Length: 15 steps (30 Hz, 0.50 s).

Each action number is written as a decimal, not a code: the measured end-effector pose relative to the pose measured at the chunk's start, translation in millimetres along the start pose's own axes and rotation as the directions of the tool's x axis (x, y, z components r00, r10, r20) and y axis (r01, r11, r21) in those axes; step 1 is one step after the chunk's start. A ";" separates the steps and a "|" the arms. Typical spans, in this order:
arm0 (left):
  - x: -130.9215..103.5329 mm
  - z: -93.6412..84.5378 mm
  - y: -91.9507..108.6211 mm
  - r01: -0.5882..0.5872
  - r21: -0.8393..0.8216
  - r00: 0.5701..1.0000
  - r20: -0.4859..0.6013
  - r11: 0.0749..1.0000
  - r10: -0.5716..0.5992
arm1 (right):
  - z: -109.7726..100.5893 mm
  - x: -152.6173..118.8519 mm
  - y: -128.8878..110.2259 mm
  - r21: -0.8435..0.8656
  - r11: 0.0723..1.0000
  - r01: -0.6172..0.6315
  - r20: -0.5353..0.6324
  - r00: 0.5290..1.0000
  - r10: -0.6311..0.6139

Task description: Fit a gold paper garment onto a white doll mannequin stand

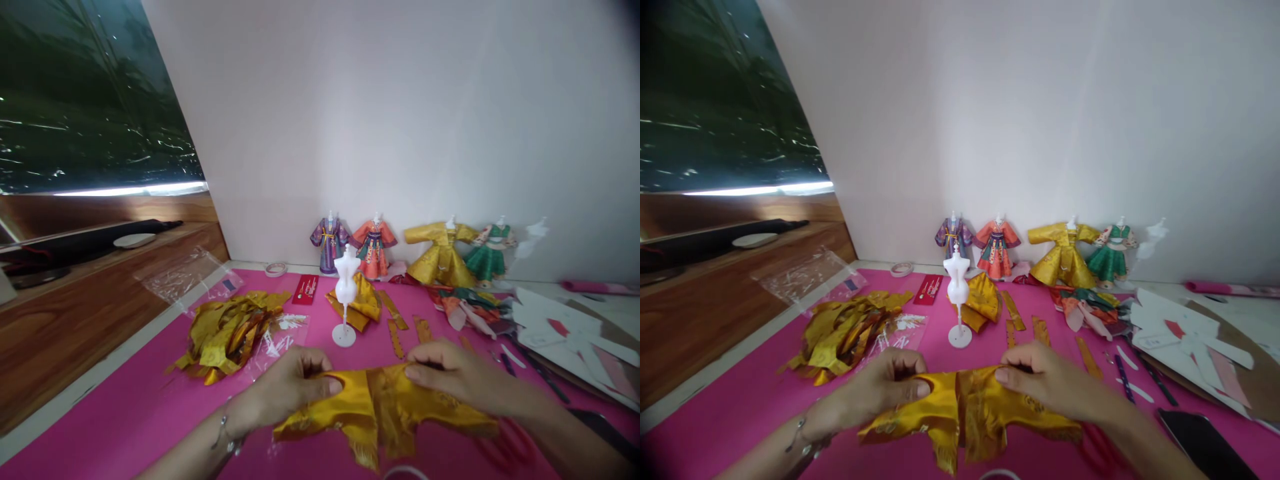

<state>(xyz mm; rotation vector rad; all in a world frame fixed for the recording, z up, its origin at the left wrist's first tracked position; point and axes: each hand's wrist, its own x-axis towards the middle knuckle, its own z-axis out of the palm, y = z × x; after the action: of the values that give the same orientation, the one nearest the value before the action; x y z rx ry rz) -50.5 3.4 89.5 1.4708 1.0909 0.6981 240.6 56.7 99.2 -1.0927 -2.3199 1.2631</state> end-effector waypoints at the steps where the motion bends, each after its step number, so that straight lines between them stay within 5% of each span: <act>1: 0.6 -0.7 0.1 -0.003 0.023 1.000 -0.002 1.000 0.003 | 0.7 0.8 0.8 -0.016 1.000 -0.003 0.002 1.000 0.003; 8: 7.3 -18.4 18.1 -0.090 0.203 0.993 -0.055 0.975 0.103 | -5.8 8.3 -4.5 -0.043 0.998 0.043 -0.114 0.992 -0.048; 11: 8.4 -35.7 55.8 -0.153 0.310 0.976 -0.099 0.938 0.192 | -22.6 13.7 -22.1 -0.041 0.996 0.076 -0.241 0.967 -0.084; 15: 19.4 -62.2 117.9 -0.245 0.662 0.922 -0.068 0.709 0.382 | -56.8 27.9 -55.2 -0.179 0.968 0.176 -0.464 0.853 -0.240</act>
<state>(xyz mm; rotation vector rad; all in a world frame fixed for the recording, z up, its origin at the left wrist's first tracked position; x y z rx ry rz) -68.7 52.8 213.4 2.2669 1.3274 0.7587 226.7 92.6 173.8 -1.0174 -2.0794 0.6670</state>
